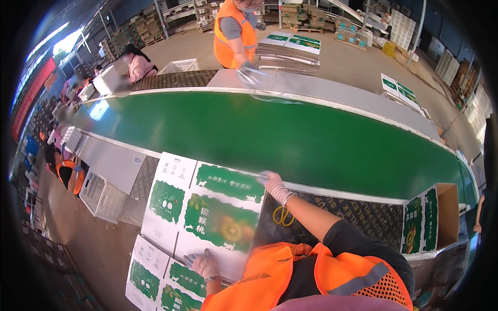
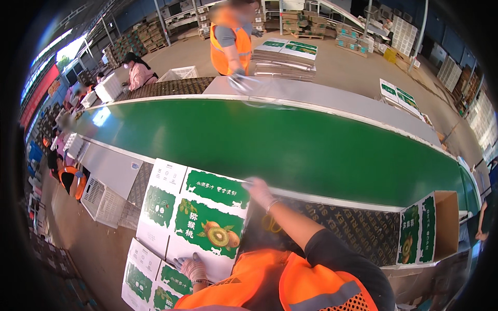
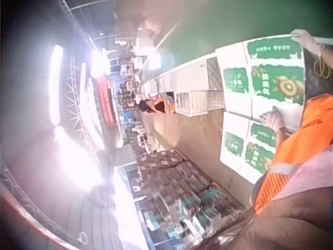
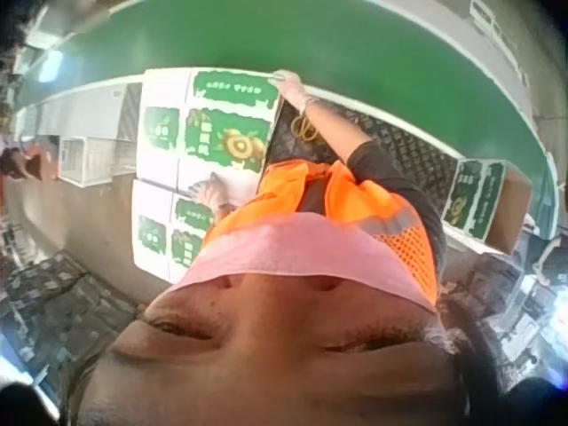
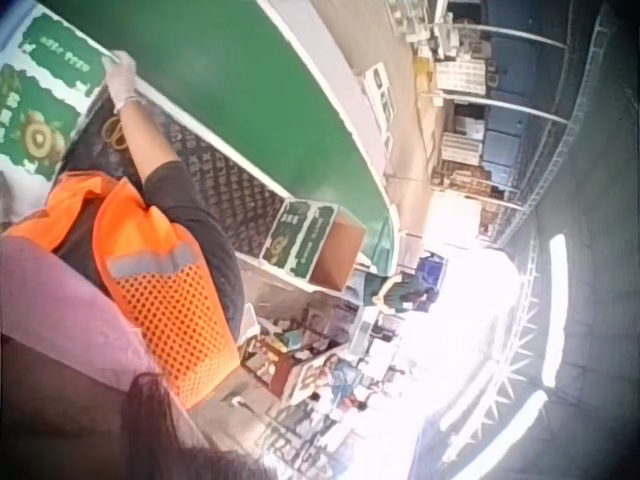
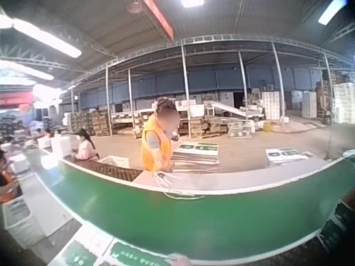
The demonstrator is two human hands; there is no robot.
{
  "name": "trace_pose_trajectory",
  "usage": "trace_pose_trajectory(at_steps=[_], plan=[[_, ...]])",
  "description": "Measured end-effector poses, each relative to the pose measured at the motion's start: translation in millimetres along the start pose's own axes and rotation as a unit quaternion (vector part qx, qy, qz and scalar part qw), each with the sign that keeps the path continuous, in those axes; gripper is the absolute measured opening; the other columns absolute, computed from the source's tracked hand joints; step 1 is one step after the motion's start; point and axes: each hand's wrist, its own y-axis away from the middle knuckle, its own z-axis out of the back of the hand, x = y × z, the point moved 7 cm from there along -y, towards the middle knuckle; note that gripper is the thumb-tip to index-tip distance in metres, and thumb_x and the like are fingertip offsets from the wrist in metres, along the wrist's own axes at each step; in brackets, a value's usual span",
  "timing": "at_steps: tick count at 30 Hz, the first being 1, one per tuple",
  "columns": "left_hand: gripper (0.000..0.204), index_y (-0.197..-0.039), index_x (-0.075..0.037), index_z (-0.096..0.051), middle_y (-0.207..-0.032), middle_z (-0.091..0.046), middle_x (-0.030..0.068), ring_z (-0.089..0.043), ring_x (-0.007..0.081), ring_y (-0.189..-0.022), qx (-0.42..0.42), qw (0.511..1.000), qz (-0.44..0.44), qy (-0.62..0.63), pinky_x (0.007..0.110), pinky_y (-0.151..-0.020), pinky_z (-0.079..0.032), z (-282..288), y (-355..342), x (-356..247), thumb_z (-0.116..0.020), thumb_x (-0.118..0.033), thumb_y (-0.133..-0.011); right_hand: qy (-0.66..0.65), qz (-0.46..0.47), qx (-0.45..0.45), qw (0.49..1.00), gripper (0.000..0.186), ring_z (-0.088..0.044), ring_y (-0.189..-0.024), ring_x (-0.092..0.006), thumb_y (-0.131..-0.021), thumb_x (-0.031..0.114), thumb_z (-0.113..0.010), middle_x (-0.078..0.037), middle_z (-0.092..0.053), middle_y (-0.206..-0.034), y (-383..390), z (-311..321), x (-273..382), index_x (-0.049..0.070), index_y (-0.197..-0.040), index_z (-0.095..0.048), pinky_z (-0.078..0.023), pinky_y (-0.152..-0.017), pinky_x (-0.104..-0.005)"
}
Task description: The person assembles flat cardboard boxes on a conveyor belt, then places trays of kiwis into the boxes. The person folds the box flaps and continues the packing process with multiple units.
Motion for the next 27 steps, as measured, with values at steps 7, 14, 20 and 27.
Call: trace_pose_trajectory(at_steps=[7, 14, 20, 27], plan=[[0.046, -0.104, 0.001, -0.064, -0.122, -0.054, 0.0161, -0.039, 0.0343, -0.124, -0.074, 0.995, -0.072, 0.007, 0.04, -0.106, -0.029, 5, -3, -9, -0.048, -0.039, -0.086, -0.216, -0.204, 0.027, 0.954, 0.042, -0.059, -0.089, -0.022, -0.079, 0.026, -0.07, -0.013, -0.064, -0.103, 69, -37, 18, -0.001, -0.109, -0.059, -0.047, -0.08, -0.0357], [0.067, -0.131, -0.011, -0.043, -0.132, -0.044, 0.0161, -0.036, 0.037, -0.125, -0.066, 0.922, -0.382, 0.009, 0.044, -0.106, -0.028, 46, 12, -23, -0.055, -0.003, -0.066, -0.174, -0.007, -0.052, 0.983, 0.036, -0.056, -0.067, -0.0235, -0.079, 0.03, -0.069, -0.011, -0.062, -0.084, 27, 52, 25, -0.002, -0.095, -0.061, -0.048, -0.063, -0.0365], [0.048, -0.114, -0.008, -0.053, -0.121, -0.052, 0.0158, -0.044, 0.0382, -0.117, -0.281, 0.792, -0.538, 0.068, 0.049, -0.101, -0.033, 134, 14, -114, -0.061, -0.006, -0.066, -0.533, -0.134, -0.028, 0.835, 0.028, -0.065, -0.088, -0.0311, -0.083, 0.006, -0.058, -0.017, -0.064, -0.1, 36, 172, -34, -0.002, -0.11, -0.053, -0.054, -0.079, -0.0451], [0.036, -0.093, -0.011, -0.057, -0.095, -0.061, 0.0082, -0.058, 0.0286, -0.09, -0.345, 0.492, -0.784, 0.157, 0.039, -0.078, -0.046, 258, 188, -285, -0.057, -0.002, -0.059, -0.251, -0.025, -0.336, 0.907, 0.025, -0.058, -0.104, -0.0211, -0.086, 0.008, -0.047, -0.007, -0.064, -0.106, 215, 359, -71, 0.004, -0.108, -0.057, -0.043, -0.095, -0.0336]])
